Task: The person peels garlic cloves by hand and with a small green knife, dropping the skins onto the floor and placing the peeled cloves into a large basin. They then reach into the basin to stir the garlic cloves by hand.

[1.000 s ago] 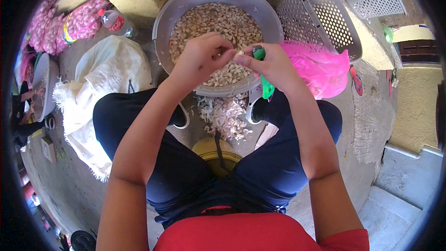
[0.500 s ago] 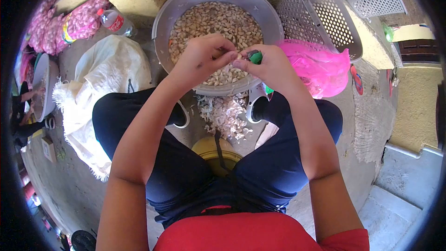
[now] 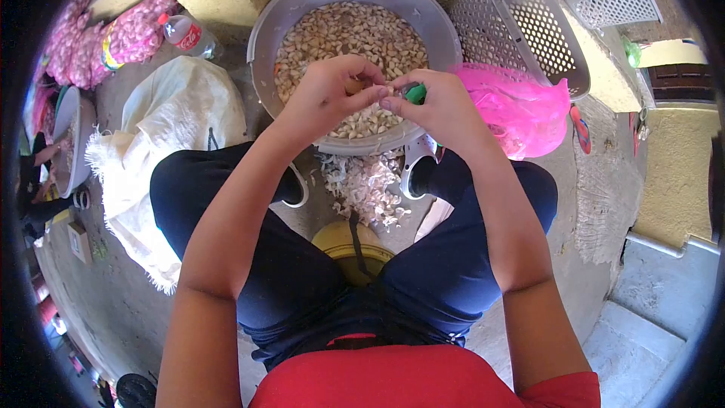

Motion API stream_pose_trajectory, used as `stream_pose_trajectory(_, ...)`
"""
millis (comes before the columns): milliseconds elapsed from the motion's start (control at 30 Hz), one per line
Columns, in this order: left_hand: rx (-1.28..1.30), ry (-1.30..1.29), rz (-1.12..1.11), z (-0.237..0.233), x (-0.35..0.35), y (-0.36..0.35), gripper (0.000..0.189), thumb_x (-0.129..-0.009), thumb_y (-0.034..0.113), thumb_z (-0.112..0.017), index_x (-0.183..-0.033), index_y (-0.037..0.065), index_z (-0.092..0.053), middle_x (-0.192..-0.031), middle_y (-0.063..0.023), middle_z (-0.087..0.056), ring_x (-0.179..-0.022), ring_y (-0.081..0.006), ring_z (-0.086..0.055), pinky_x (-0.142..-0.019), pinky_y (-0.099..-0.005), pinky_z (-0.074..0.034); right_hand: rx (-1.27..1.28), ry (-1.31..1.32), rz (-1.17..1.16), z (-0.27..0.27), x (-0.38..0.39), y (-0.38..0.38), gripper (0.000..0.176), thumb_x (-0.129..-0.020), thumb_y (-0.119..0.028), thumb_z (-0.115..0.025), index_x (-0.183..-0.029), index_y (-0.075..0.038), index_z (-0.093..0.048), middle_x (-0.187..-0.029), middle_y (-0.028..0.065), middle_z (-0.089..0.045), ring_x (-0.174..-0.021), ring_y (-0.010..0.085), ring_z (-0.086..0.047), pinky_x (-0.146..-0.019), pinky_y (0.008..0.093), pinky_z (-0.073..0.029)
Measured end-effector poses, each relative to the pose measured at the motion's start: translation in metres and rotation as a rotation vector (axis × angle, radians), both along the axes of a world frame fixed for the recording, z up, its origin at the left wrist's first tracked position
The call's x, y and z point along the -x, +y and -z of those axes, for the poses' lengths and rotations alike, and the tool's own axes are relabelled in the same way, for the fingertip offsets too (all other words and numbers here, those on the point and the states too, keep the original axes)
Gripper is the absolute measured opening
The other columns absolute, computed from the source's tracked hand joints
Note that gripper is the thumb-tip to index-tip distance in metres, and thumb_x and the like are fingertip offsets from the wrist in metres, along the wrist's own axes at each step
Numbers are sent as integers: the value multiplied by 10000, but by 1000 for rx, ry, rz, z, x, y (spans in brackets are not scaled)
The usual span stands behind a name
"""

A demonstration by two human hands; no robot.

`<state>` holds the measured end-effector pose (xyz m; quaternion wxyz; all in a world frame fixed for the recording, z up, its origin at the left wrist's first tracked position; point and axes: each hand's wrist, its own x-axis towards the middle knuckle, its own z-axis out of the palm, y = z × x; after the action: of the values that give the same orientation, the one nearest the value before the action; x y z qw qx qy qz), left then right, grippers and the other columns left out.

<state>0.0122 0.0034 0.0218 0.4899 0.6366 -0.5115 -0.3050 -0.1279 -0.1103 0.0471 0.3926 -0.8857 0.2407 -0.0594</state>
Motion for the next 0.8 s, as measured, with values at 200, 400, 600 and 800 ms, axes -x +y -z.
stream_pose_trajectory(200,9,46,-19,7,1,0,103,-751,56,-621,-808,-16,-575,-704,-45,-586,-628,-66,-530,-557,-215,-444,43,-4,-13,0,0,1,322,-700,-290,-670,-862,-15,-624,-717,133,-586,-655,240,-556,-617,321,-441)
stream_pose_trajectory(400,84,-99,-86,11,2,0,105,-742,48,-607,-807,-25,-569,-699,-63,-584,-613,-72,-536,-552,-219,-448,5,-41,1,5,-2,3,313,-705,-257,-672,-877,-2,-614,-679,108,-569,-608,173,-523,-582,286,-428)
stream_pose_trajectory(600,66,-166,-138,13,1,-3,147,-749,98,-606,-809,-30,-566,-689,-73,-586,-576,-84,-531,-541,-226,-445,-41,-78,33,13,-3,1,315,-724,-240,-666,-899,13,-598,-626,51,-546,-566,96,-486,-531,245,-405)
stream_pose_trajectory(800,-152,81,-174,9,2,-3,169,-775,164,-606,-836,8,-580,-671,-17,-568,-549,-49,-491,-482,-209,-395,-146,-121,91,17,-6,3,270,-746,-194,-645,-921,4,-592,-632,25,-550,-540,69,-489,-495,216,-402)
